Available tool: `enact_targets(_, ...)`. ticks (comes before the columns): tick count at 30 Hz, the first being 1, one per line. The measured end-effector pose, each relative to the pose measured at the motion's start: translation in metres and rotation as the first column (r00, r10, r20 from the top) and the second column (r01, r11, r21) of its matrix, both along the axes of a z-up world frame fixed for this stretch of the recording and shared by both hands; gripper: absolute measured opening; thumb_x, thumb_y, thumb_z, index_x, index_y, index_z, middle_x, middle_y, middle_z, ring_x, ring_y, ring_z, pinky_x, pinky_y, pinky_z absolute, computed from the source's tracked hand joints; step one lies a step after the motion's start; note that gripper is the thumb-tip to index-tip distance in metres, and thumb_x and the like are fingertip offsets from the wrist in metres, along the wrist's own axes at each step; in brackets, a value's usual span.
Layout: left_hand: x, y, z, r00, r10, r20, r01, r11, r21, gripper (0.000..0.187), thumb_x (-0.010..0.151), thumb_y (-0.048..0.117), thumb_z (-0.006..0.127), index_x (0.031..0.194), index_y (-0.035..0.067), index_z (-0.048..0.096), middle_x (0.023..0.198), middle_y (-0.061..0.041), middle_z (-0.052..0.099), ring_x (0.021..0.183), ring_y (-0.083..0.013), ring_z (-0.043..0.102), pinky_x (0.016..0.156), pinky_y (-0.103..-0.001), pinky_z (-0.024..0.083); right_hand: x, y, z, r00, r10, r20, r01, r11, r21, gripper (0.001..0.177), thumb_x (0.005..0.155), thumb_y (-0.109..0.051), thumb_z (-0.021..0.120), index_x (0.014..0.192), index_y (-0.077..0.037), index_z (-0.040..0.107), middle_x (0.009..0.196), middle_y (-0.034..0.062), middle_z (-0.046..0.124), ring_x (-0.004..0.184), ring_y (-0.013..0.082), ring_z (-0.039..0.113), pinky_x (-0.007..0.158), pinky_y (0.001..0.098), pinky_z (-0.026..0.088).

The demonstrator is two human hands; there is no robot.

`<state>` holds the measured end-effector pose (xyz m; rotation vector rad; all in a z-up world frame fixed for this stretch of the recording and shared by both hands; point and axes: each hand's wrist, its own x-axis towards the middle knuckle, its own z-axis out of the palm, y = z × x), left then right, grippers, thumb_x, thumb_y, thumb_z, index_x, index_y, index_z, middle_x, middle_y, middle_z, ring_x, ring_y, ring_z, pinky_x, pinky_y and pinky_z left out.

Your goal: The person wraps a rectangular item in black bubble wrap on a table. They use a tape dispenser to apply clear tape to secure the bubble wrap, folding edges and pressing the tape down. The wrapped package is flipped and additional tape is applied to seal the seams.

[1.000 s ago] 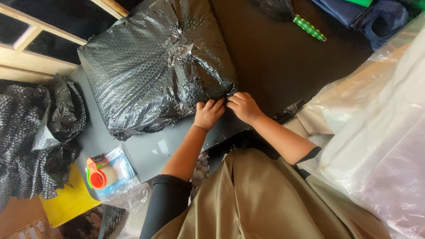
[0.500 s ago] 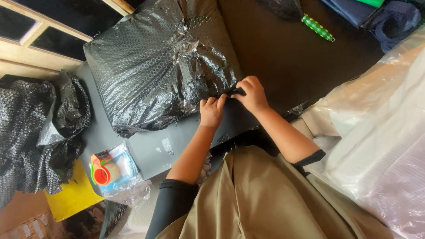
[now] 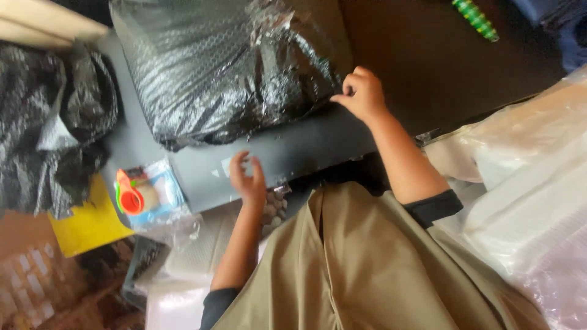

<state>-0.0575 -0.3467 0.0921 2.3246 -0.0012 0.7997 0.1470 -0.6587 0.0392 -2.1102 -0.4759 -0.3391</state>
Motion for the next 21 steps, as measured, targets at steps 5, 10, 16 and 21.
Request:
enact_targets(5,-0.107,0.020,-0.045,0.547,0.450,-0.706,-0.823,0.440,-0.358,0.027,0.083,0.031,0.064,0.103,0.013,0.059,0.102,-0.005,0.062,0.093,-0.0189,0.057,0.087,-0.034,0.046,0.001,-0.002,0.009,0.995,0.050,-0.081,-0.046,0.998,0.051,0.052,0.073,-0.012,0.108,0.070,-0.011,0.056,0.076,0.0014,0.050,0.064,0.0138,0.045,0.058,0.0290,0.037)
enact_targets(10,-0.116,-0.026,-0.037,0.528,-0.286,-0.800,-0.785,0.197,-0.588,0.050,0.094,0.046,0.056,0.128,0.016,0.036,0.125,-0.003,0.041,0.110,-0.0199,0.038,0.092,-0.038,0.029,-0.002,0.002,0.013,0.987,0.037,-0.154,-0.027,0.998,0.065,0.054,0.076,-0.010,0.108,0.069,-0.012,0.054,0.078,-0.0001,0.050,0.065,0.0119,0.044,0.058,0.0267,0.037)
enact_targets(16,-0.121,-0.030,-0.147,0.666,-0.391,-0.636,-0.731,-0.170,-0.661,0.071,0.088,0.045,0.067,0.150,0.026,0.038,0.156,0.002,0.045,0.143,-0.0210,0.040,0.106,-0.041,0.025,-0.001,0.000,0.012,0.982,0.031,-0.189,-0.023,0.999,0.041,0.055,0.077,-0.011,0.108,0.069,-0.012,0.053,0.078,-0.0010,0.050,0.065,0.0116,0.045,0.059,0.0264,0.038)
enact_targets(21,-0.127,-0.033,-0.134,0.673,-0.319,-0.668,-0.740,-0.269,-0.617,0.030,0.096,0.033,0.070,0.123,0.028,0.059,0.118,0.011,0.067,0.107,-0.0071,0.059,0.089,-0.029,0.042,-0.002,0.001,0.013,0.973,0.010,-0.231,0.000,0.999,0.047,0.055,0.076,-0.011,0.108,0.068,-0.012,0.053,0.079,-0.0014,0.050,0.065,0.0106,0.044,0.058,0.0254,0.037)
